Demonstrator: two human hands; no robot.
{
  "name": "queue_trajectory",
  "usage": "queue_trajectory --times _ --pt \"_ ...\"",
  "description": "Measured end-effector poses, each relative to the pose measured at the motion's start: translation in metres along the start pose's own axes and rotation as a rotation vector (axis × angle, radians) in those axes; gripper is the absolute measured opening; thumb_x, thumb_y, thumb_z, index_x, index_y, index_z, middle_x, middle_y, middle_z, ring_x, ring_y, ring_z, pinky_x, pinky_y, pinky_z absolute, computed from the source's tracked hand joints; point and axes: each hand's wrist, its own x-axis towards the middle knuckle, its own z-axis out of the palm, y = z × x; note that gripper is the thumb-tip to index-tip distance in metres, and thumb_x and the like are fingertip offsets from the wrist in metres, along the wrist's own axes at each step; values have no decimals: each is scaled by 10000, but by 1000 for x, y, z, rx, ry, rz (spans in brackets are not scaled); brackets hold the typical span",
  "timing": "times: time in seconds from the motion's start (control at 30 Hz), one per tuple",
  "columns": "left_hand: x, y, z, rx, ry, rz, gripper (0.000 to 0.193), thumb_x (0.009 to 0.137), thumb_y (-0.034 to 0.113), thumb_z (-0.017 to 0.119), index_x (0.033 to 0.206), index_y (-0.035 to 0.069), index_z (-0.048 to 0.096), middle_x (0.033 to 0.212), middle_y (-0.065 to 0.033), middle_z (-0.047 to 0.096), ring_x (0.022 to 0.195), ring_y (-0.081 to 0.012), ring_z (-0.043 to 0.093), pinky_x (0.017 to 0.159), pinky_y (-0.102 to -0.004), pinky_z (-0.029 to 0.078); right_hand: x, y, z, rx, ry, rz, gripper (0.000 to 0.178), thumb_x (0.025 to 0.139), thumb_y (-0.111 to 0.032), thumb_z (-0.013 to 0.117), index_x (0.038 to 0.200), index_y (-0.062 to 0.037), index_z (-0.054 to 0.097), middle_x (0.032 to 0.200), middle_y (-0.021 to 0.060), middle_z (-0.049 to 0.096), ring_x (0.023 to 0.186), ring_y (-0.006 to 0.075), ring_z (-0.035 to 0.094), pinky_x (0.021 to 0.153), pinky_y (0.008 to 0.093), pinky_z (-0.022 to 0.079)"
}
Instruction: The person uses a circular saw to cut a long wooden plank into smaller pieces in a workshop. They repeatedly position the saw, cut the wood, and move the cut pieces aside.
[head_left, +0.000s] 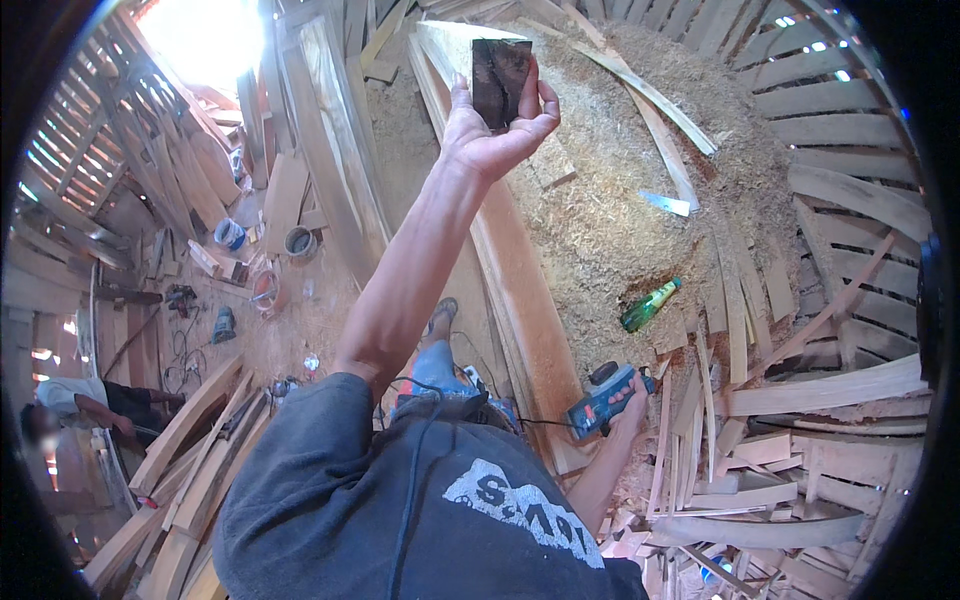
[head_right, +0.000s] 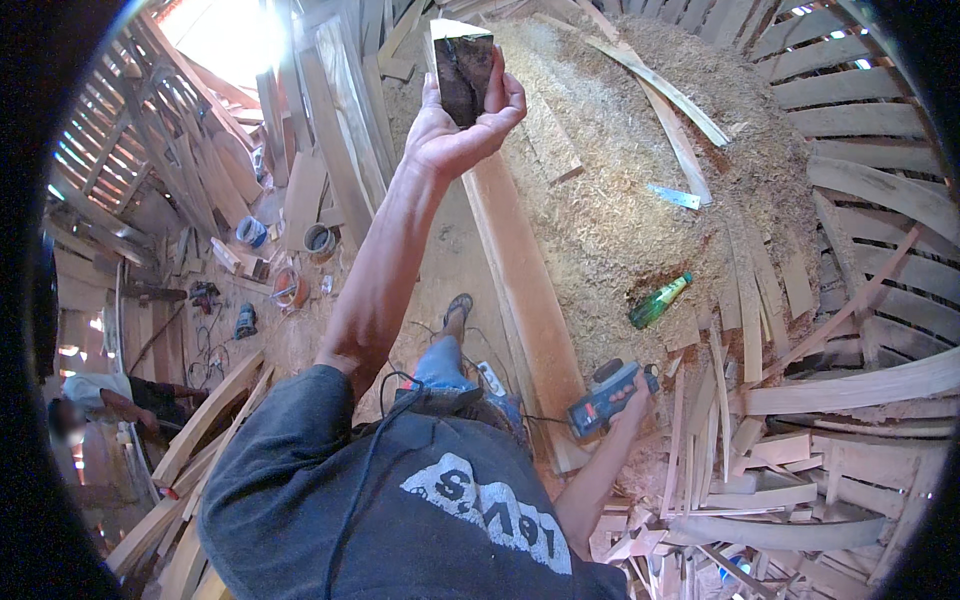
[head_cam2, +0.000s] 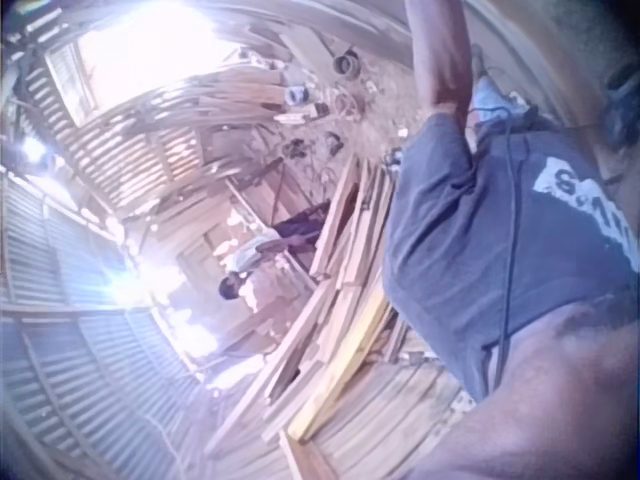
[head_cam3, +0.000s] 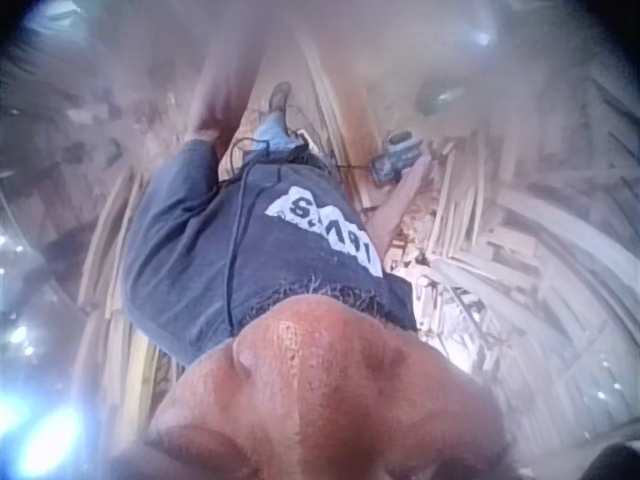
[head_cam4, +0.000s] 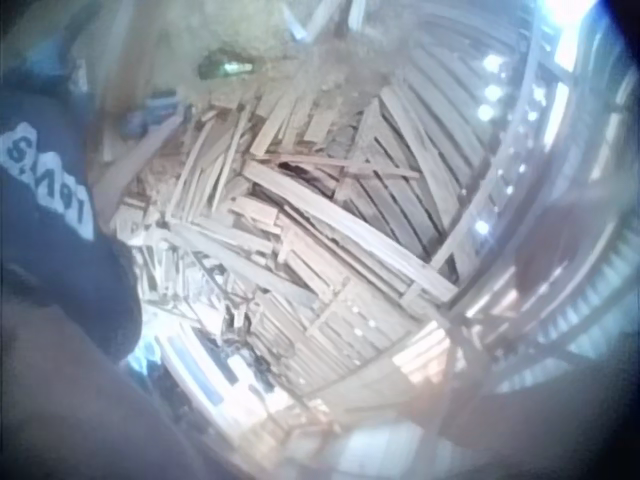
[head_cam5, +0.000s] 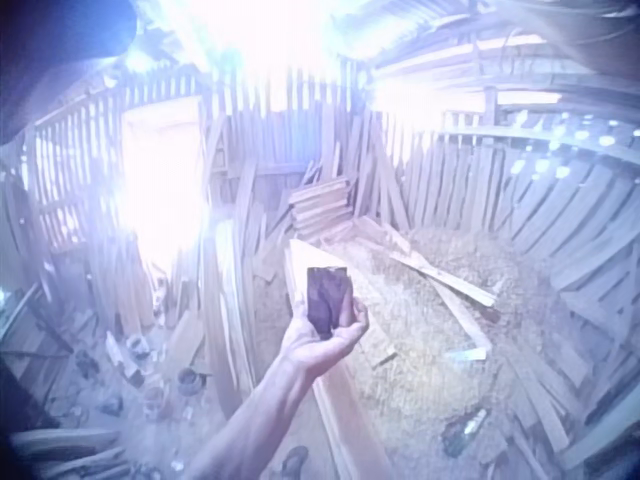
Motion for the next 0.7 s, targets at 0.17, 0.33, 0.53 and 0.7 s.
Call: queue_trajectory --times 0.17,0.33,0.53,0.7 --pt "-16 -17 -74 -126 371 112 773 859 650 737 1340 111 464 1119 -122 668 1109 -246 652 942 -530 548 -97 -21 17 -198 -23 -257 202 949 -185 731 1001 -33 610 646 10 506 440 115 472 398 273 421" --pt "-1 33 -311 -245 629 81 906 657 687 886 1225 112 477 990 -78 602 934 -226 592 867 -478 508 -157 -46 34 -375 -112 -391 187 911 -128 738 1032 -31 632 659 15 553 464 105 491 438 270 434" --pt "8 59 -448 -242 756 129 899 612 719 892 1159 99 540 981 -80 592 870 -230 563 816 -438 487 -201 -82 89 -705 -138 -302 263 861 -200 851 959 -27 679 678 11 616 496 69 521 434 238 407" --pt "-28 65 -415 297 648 -240 721 895 702 652 1204 56 576 1078 -114 650 1021 -251 652 930 -451 532 -177 -75 144 -902 -283 -236 278 859 -204 845 955 3 687 704 44 647 506 88 559 439 257 450"
